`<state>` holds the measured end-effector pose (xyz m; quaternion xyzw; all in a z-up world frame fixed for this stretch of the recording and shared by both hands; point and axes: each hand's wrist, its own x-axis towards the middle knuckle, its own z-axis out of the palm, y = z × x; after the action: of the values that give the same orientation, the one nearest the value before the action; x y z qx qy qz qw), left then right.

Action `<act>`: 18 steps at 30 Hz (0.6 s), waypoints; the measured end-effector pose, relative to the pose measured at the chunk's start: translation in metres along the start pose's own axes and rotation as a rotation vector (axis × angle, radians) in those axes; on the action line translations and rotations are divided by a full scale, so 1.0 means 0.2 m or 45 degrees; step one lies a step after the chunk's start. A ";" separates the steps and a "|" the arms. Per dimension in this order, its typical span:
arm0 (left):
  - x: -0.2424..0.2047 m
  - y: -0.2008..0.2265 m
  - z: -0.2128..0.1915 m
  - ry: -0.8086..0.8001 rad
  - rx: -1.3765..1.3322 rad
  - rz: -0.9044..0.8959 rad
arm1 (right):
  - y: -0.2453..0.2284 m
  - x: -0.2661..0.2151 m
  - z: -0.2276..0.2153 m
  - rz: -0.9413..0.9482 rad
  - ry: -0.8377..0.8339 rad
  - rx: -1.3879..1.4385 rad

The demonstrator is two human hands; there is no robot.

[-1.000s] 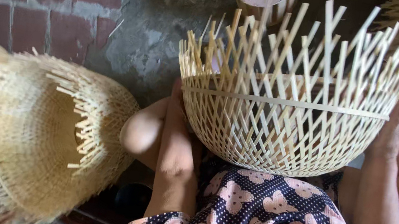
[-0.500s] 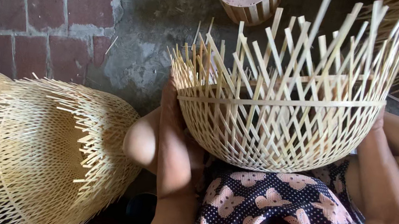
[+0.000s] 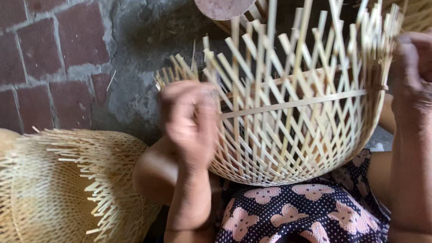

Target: The person is weaving a bamboo basket by hand, interlacing thin strips around the circular body of the basket and tucking them in to secure the structure.

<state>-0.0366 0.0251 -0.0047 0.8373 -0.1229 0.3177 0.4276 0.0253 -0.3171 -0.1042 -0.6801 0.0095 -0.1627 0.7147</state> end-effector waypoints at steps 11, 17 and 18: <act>0.30 0.31 0.43 -0.715 0.571 0.327 | -0.39 0.14 0.17 -0.128 -0.863 -0.335; 0.36 0.25 0.58 -0.875 0.848 0.264 | -0.26 0.16 0.04 0.152 -0.970 0.451; 0.37 0.24 0.59 -0.928 0.881 0.241 | -0.26 0.16 0.03 0.045 -0.992 0.453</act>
<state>0.0478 -0.0933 0.0216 0.9715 -0.2268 0.0646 0.0243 0.0452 -0.3209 -0.0473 -0.5567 -0.2778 0.1195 0.7737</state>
